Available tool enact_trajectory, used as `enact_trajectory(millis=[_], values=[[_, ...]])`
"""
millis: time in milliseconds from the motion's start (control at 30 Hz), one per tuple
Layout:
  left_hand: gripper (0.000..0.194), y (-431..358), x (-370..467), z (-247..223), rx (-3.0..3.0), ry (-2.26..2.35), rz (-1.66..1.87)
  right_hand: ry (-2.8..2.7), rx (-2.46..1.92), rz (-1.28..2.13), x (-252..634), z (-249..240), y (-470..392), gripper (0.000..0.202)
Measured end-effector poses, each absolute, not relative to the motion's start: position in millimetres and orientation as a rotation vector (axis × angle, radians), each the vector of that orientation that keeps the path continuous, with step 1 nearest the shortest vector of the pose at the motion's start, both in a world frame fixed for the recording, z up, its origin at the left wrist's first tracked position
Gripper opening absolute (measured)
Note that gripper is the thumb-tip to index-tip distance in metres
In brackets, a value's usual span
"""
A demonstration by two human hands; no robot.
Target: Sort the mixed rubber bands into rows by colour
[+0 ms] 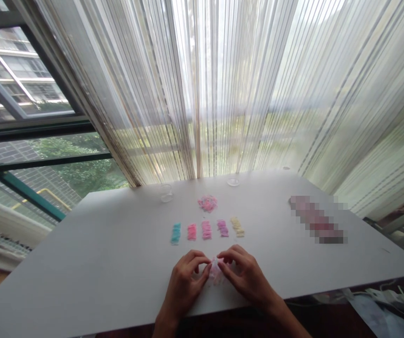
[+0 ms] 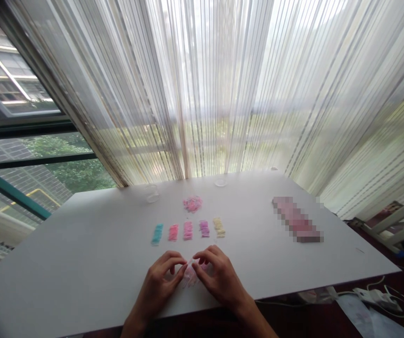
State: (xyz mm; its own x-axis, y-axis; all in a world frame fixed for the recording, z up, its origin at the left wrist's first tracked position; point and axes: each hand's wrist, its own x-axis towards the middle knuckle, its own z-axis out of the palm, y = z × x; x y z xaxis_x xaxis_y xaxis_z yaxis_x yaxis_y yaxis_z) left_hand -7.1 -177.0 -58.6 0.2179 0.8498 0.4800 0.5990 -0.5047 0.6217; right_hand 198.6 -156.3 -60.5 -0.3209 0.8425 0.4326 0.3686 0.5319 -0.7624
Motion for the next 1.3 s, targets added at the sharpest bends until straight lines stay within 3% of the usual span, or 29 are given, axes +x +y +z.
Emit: enact_trajectory(millis=[1000,1300], values=[[0.01,-176.3,-9.4,-65.0,2.146,1.353,1.178,-1.863,-1.058,0.683,197.5,-57.9,-156.9,0.011],[0.012,-179.9,-8.6,-60.9,2.186,1.419,1.055,-1.843,-1.226,0.527,249.9,-32.4,-135.9,0.015]])
